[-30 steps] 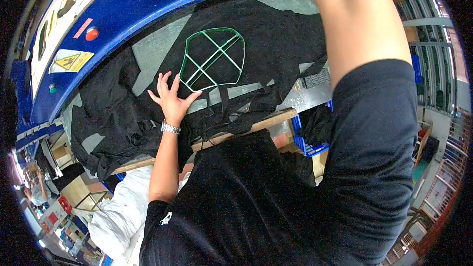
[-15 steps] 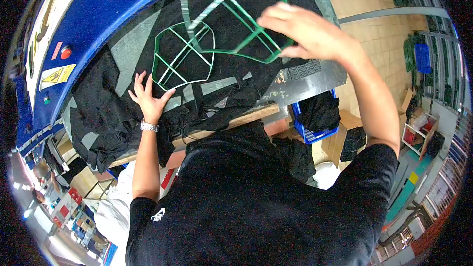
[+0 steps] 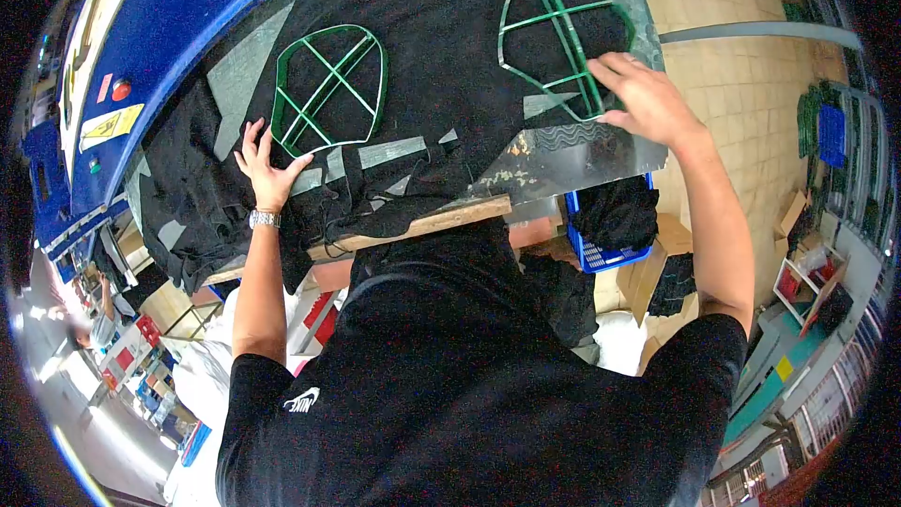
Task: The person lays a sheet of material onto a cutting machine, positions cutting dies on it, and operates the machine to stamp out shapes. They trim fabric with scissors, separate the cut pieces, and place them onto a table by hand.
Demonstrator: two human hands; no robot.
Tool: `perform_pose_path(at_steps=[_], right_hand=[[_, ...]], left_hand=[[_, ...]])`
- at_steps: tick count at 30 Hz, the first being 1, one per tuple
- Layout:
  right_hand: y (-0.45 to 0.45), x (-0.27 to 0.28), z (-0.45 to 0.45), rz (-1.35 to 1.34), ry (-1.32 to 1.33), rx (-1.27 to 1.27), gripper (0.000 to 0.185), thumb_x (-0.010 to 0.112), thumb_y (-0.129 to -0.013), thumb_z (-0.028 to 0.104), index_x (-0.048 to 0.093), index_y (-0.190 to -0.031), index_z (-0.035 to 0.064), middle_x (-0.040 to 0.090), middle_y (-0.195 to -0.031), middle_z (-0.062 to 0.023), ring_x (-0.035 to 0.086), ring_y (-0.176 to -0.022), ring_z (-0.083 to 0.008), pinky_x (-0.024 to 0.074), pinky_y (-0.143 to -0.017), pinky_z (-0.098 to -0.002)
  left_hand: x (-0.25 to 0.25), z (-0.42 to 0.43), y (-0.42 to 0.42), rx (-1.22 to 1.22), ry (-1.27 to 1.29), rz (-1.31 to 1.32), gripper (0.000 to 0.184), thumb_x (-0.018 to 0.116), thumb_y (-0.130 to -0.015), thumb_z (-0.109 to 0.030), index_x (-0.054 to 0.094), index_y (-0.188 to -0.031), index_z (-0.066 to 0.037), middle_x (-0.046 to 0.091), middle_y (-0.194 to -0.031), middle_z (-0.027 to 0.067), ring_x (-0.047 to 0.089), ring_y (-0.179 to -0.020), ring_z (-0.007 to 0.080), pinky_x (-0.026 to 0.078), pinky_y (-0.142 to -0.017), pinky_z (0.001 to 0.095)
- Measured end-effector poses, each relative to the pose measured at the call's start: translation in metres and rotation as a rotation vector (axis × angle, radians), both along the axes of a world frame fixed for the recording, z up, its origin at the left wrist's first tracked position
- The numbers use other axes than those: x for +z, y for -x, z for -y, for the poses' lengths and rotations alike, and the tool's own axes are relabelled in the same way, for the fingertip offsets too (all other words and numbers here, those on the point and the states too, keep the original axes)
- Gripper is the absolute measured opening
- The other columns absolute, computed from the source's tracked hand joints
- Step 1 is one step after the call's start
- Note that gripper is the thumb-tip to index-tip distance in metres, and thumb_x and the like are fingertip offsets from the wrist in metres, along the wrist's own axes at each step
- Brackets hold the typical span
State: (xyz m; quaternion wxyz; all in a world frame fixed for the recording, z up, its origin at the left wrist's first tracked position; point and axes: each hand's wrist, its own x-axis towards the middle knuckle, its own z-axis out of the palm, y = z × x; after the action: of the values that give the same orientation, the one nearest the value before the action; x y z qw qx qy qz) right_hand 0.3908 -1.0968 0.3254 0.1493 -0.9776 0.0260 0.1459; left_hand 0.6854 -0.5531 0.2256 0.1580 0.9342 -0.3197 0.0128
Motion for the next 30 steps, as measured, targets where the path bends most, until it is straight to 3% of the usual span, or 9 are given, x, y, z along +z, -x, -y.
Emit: perform_pose_path(at_steps=[5,10,12,14,17,21,26,30], right_hand=[[0.008,0.008,0.036,-0.046,0.092,-0.110,0.075,0.084,-0.077,0.015,0.053,-0.144,0.0036,0.054,-0.147,-0.0159,0.053,-0.134,-0.0378,0.0460,-0.112,-0.0443],[0.006,0.027,0.070,-0.031,0.021,-0.107,0.079,0.084,-0.076,0.012,0.050,-0.146,0.0021,0.053,-0.149,-0.0178,0.049,-0.138,-0.0397,0.0435,-0.115,-0.0445],[0.002,0.039,0.066,0.043,0.038,0.015,0.082,0.083,-0.073,0.007,0.050,-0.147,0.0037,0.054,-0.149,-0.0165,0.045,-0.144,-0.0371,0.0419,-0.117,-0.0446],[-0.017,0.049,0.046,0.065,0.101,0.061,0.081,0.082,-0.070,0.001,0.052,-0.144,0.0069,0.055,-0.148,-0.0118,0.040,-0.148,-0.0329,0.0467,-0.114,-0.0439],[-0.056,0.050,0.017,0.114,0.102,0.390,0.075,0.082,-0.066,0.001,0.058,-0.137,0.0112,0.057,-0.146,-0.0023,0.040,-0.149,-0.0275,0.0569,-0.103,-0.0428],[-0.102,0.028,-0.004,0.056,-0.004,0.553,0.073,0.083,-0.065,-0.001,0.059,-0.133,0.0089,0.057,-0.145,-0.0032,0.040,-0.149,-0.0308,0.0556,-0.106,-0.0433],[-0.129,-0.004,0.001,0.095,-0.006,0.725,0.074,0.084,-0.066,0.004,0.058,-0.136,0.0088,0.057,-0.146,-0.0035,0.036,-0.151,-0.0304,0.0454,-0.118,-0.0450],[-0.125,-0.009,0.003,0.014,0.064,0.667,0.079,0.084,-0.068,0.006,0.056,-0.142,0.0127,0.049,-0.156,-0.0025,0.032,-0.154,-0.0292,0.0378,-0.123,-0.0490]], left_hand=[[-0.003,-0.003,-0.001,-0.020,0.024,0.027,0.093,0.095,-0.057,-0.056,0.063,-0.136,-0.018,0.047,-0.156,0.0072,0.032,-0.153,0.0332,0.009,-0.118,0.0726],[0.003,0.001,0.000,0.002,-0.018,-0.006,0.093,0.094,-0.059,-0.057,0.063,-0.138,-0.018,0.047,-0.155,0.0063,0.031,-0.154,0.0324,0.009,-0.118,0.0735],[0.005,0.002,0.001,0.009,-0.041,-0.003,0.094,0.093,-0.060,-0.059,0.062,-0.140,-0.019,0.046,-0.156,0.0057,0.030,-0.154,0.0320,0.009,-0.118,0.0738],[0.003,0.001,0.000,0.014,-0.052,0.003,0.095,0.092,-0.061,-0.060,0.062,-0.141,-0.020,0.045,-0.157,0.0054,0.030,-0.154,0.0318,0.009,-0.118,0.0740],[0.002,0.000,0.000,0.006,-0.045,-0.007,0.094,0.092,-0.061,-0.060,0.062,-0.141,-0.021,0.045,-0.157,0.0051,0.029,-0.154,0.0319,0.010,-0.119,0.0737],[0.002,0.001,0.001,0.019,-0.039,-0.016,0.096,0.093,-0.059,-0.059,0.062,-0.141,-0.021,0.045,-0.157,0.0052,0.029,-0.154,0.0316,0.009,-0.120,0.0727],[0.006,0.002,0.003,0.036,-0.039,-0.023,0.095,0.092,-0.061,-0.059,0.062,-0.142,-0.021,0.045,-0.157,0.0049,0.029,-0.155,0.0318,0.009,-0.120,0.0722],[0.005,0.003,0.004,0.022,-0.037,-0.017,0.093,0.093,-0.060,-0.057,0.062,-0.139,-0.018,0.046,-0.157,0.0059,0.030,-0.154,0.0326,0.010,-0.119,0.0720]])
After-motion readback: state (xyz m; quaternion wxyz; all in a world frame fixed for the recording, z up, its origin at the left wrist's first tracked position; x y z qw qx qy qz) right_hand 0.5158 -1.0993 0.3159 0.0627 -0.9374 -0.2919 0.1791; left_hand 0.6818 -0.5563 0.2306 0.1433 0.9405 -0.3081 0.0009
